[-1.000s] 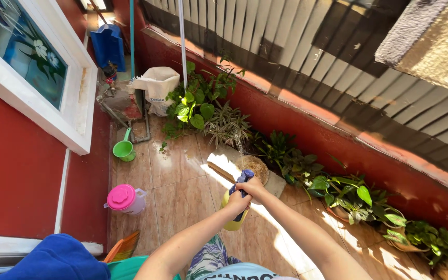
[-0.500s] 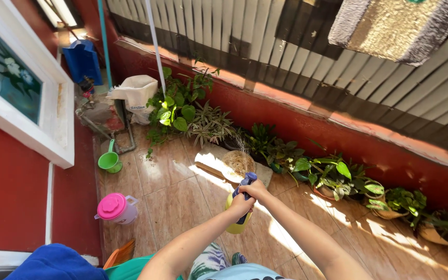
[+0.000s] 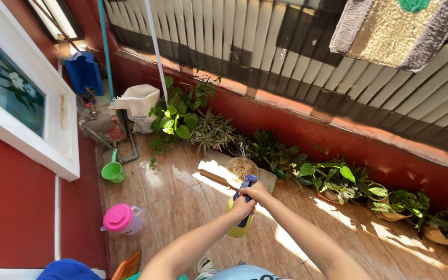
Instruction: The person uses a handheld yellow spray bottle to water a row of potted plants arranged along a red wall on a tiled balcony. They move along the row, spraying each plant in sequence from right to left and then back again.
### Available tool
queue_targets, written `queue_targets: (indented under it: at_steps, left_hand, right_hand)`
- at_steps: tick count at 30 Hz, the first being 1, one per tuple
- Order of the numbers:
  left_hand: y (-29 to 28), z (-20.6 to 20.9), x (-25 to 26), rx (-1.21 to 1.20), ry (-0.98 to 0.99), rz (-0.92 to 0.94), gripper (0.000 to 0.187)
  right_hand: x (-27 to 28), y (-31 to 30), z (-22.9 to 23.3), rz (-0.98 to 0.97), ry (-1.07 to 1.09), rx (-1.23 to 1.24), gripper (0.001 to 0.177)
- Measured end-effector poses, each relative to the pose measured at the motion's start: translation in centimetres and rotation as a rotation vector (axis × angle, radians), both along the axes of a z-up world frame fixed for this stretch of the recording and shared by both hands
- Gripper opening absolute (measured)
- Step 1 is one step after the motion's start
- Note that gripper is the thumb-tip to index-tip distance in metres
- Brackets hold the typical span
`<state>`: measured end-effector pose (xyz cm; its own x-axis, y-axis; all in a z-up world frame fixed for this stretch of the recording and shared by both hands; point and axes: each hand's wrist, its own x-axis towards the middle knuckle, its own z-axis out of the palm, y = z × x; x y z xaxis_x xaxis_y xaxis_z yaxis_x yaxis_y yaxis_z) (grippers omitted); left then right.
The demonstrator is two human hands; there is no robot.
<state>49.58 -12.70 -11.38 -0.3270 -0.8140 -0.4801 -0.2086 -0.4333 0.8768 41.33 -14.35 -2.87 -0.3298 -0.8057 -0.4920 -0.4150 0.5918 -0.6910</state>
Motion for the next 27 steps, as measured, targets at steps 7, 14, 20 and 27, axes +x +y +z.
queue_targets:
  at_steps: [7,14,20,27]
  left_hand:
    - [-1.5,3.5,6.2,-0.056,-0.043,0.083,0.027]
    - [-2.6,4.0,8.5,-0.06,-0.072,0.087,0.026]
    - [-2.8,1.8,6.9,-0.031,-0.052,0.021,0.026]
    - [-1.1,1.5,3.7,0.006,-0.085,-0.138,0.029]
  right_hand:
    - [5.5,-1.4,4.0,0.105,0.041,0.03,0.066]
    - [7.7,-2.6,3.9,0.133,0.014,-0.007,0.063]
    - [5.4,-3.1,0.3,0.062,0.014,0.009,0.065]
    - [2.1,-0.8,0.8,-0.031,0.059,0.104,0.074]
